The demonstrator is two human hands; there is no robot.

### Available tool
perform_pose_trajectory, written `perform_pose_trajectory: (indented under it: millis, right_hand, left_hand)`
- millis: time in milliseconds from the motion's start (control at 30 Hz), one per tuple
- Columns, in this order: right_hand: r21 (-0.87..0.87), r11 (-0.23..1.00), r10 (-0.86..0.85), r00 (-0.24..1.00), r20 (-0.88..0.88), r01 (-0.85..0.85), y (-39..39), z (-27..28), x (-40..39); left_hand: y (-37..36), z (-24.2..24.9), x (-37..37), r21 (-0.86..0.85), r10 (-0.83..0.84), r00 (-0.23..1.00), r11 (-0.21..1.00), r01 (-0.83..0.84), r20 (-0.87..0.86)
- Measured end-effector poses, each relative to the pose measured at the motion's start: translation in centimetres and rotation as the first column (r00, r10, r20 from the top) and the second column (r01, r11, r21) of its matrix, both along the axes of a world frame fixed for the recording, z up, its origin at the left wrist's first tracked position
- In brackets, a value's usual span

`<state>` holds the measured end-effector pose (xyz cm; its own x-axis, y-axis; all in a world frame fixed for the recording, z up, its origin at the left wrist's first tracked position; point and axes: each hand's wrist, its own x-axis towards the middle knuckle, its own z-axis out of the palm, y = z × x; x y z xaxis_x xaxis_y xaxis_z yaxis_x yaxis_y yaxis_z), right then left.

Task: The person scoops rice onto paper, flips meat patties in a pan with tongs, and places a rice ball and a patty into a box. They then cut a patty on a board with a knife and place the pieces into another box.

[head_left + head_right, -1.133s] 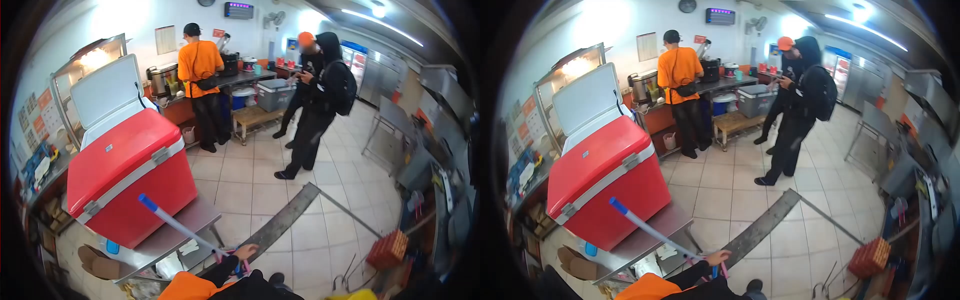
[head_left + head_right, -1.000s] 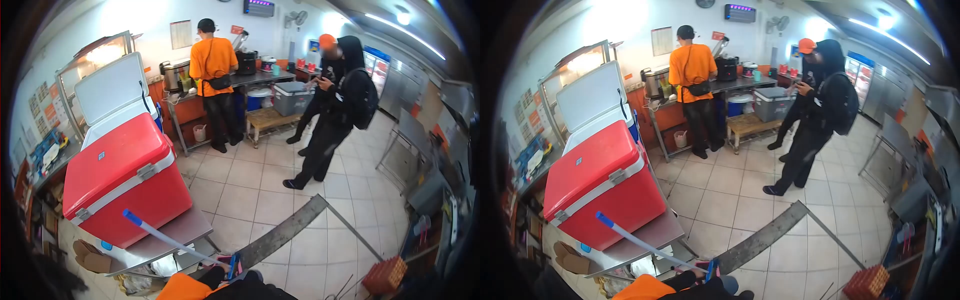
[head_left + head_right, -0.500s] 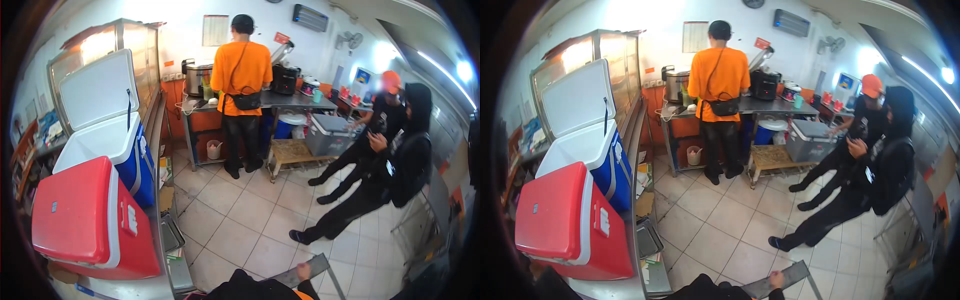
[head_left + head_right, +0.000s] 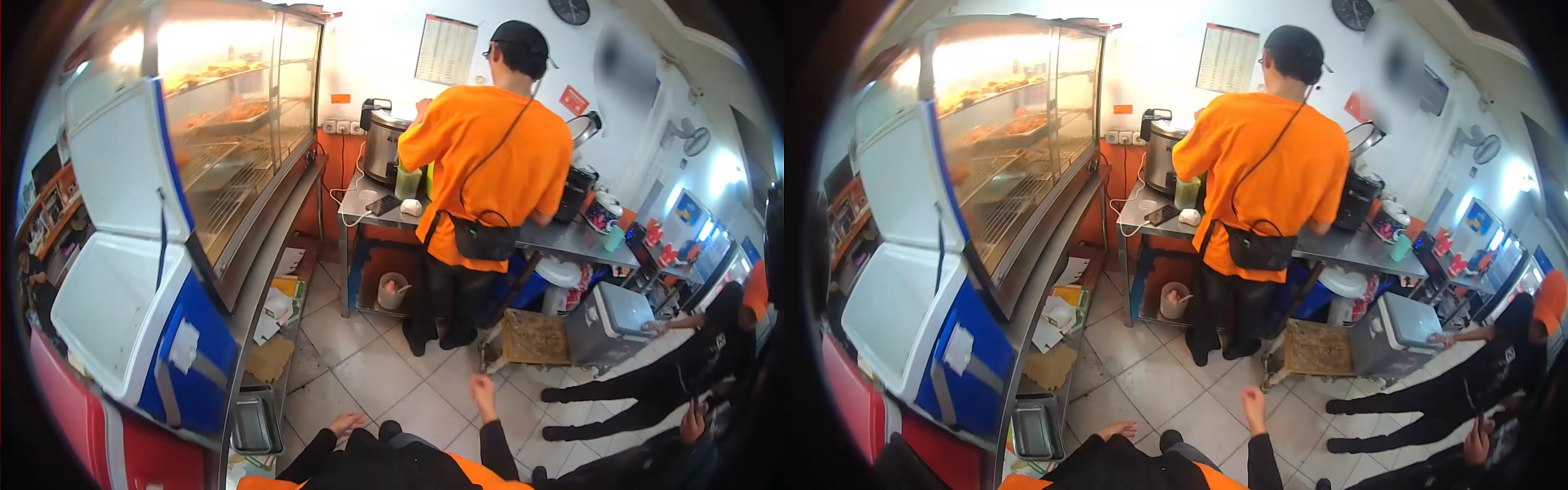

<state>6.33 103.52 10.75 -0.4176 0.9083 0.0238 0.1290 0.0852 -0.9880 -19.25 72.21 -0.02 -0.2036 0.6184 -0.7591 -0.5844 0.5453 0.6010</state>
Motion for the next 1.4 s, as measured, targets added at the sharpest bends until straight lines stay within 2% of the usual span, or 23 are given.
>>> perform_pose_trajectory:
  millis: [67,100,167,233,300,367,500,567,633,667,700,733,767,833,900,1000,1100,1167,1233,1300,1333,1367,1400]
  right_hand:
    - [0.246,0.962,0.132,0.991,-0.023,-0.122,4.0,6.5,-9.7]
    - [0.159,0.961,0.245,0.963,-0.109,-0.227,5.3,8.5,-14.2]
    - [-0.077,0.904,0.417,0.907,-0.055,-0.421,6.8,14.0,-22.0]
    - [-0.119,0.81,0.559,0.817,-0.141,-0.575,7.6,17.9,-28.7]
    - [-0.234,0.768,0.557,0.802,-0.215,-0.596,9.0,19.8,-34.5]
    - [-0.341,0.714,0.535,0.791,-0.298,-0.611,10.9,19.1,-39.5]
    - [-0.39,0.81,0.322,0.887,-0.331,-0.439,16.1,16.6,-49.3]
    - [-0.423,0.9,-0.058,0.935,-0.349,-0.102,20.9,13.5,-53.6]
    - [-0.184,0.928,-0.352,0.924,-0.146,0.325,27.0,10.2,-57.2]
    - [-0.185,0.922,-0.367,0.919,-0.145,0.339,29.9,9.5,-58.3]
    - [-0.071,0.852,-0.502,0.847,0.174,0.519,32.3,9.3,-59.1]
    - [0.093,0.765,-0.602,0.656,0.455,0.638,34.2,8.9,-59.8]
    - [0.089,0.755,-0.609,0.644,0.463,0.649,34.6,9.8,-60.3]
    - [0.085,0.839,-0.456,0.61,0.649,0.537,34.1,12.5,-60.5]
    - [0.106,0.843,-0.447,0.578,0.682,0.527,33.2,11.3,-60.5]
    - [0.209,0.886,-0.458,0.855,0.242,0.415,31.6,10.2,-60.0]
    - [0.134,0.876,-0.477,0.875,0.084,0.464,28.3,10.4,-59.3]
    - [-0.244,0.915,-0.351,0.932,-0.088,0.321,23.4,17.9,-59.6]
    - [-0.071,0.988,-0.135,0.99,0.034,0.137,21.6,16.0,-59.0]
    - [0.201,0.979,0.007,0.988,0.156,-0.038,19.3,17.4,-59.2]
    - [0.416,0.904,-0.044,0.944,0.328,-0.102,18.7,18.4,-59.0]
    - [0.419,0.903,-0.05,0.943,0.328,-0.098,18.6,19.5,-58.6]
    - [0.461,0.883,-0.071,0.946,0.318,-0.089,18.9,21.0,-58.0]
  left_hand:
    - [5.3,7.5,-3.7,-0.034,-0.126,0.973,0.992,0.122,-0.195]
    - [7.6,8.9,-5.8,0.053,-0.097,0.971,0.992,0.112,-0.22]
    - [12.5,12.9,-10.4,0.198,-0.016,0.969,0.978,0.066,-0.247]
    - [16.4,18.4,-14.1,0.253,0.033,0.97,0.967,0.03,-0.24]
    - [19.8,21.7,-17.9,0.426,0.212,0.953,0.899,-0.103,-0.216]
    - [22.8,22.9,-22.3,0.464,0.23,0.954,0.878,-0.118,-0.192]
    - [28.9,22.7,-32.3,0.487,0.236,0.957,0.864,-0.127,-0.169]
    - [32.0,23.1,-36.9,0.464,0.195,0.965,0.881,-0.093,-0.177]
    - [35.1,24.6,-40.6,0.454,0.164,0.97,0.888,-0.065,-0.181]
    - [36.3,26.0,-42.0,0.469,0.142,0.971,0.882,-0.036,-0.193]
    - [37.5,26.8,-43.2,0.48,0.12,0.972,0.877,-0.009,-0.202]
    - [38.6,27.0,-44.4,0.504,0.111,0.979,0.864,-0.01,-0.171]
    - [39.6,27.5,-45.3,0.496,0.094,0.981,0.868,0.001,-0.167]
    - [41.1,28.7,-46.6,0.531,0.069,0.989,0.848,0.013,-0.134]
    - [41.8,28.9,-47.4,0.528,0.051,0.993,0.849,0.014,-0.108]
    - [42.5,28.2,-48.7,0.543,0.122,0.991,0.837,-0.069,-0.062]
    - [43.3,27.4,-49.3,0.46,0.076,0.99,0.888,-0.013,-0.119]
    - [43.9,28.6,-48.4,0.366,0.016,0.999,0.93,-0.033,0.05]
    - [44.8,28.6,-47.3,0.372,-0.099,0.974,0.928,0.017,0.204]
    - [45.8,25.9,-46.5,0.474,-0.089,0.993,0.88,0.039,0.083]
    - [46.3,24.5,-46.3,0.571,-0.049,0.998,0.819,0.062,-0.037]
    - [46.1,25.1,-46.6,0.573,-0.054,0.998,0.817,0.066,-0.038]
    - [45.4,26.2,-47.2,0.513,0.012,0.996,0.856,-0.058,0.092]
